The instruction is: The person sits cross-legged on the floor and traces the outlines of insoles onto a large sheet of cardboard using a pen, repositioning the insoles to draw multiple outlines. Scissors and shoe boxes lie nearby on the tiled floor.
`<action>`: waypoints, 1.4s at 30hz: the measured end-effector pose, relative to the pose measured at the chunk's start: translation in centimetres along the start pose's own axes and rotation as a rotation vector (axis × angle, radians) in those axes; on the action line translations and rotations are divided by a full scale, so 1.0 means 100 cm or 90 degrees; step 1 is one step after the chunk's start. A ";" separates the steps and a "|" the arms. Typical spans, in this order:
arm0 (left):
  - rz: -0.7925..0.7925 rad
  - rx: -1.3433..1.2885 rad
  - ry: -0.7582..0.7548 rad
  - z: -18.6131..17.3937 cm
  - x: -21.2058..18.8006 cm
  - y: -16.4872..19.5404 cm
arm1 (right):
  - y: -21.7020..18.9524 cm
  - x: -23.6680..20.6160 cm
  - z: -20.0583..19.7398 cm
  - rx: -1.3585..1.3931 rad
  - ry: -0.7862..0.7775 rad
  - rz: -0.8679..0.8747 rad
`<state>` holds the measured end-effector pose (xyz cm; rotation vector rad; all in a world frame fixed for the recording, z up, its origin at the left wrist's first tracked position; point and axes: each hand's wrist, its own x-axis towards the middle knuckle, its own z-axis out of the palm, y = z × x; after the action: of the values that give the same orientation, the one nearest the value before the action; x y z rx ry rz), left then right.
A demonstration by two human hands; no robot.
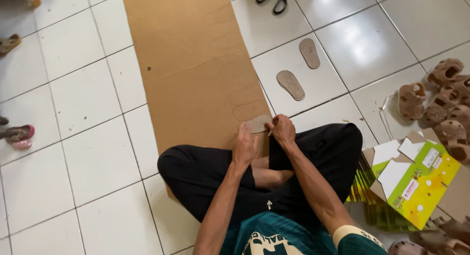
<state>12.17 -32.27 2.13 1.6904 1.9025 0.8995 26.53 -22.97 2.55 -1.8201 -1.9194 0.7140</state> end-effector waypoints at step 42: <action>-0.475 0.356 -0.068 -0.202 0.036 -0.155 | 0.011 0.012 0.029 -0.012 0.023 -0.030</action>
<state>-13.32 -32.99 5.42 1.0532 2.5659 -0.0162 25.50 -22.07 -0.49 -1.7811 -1.9450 0.6442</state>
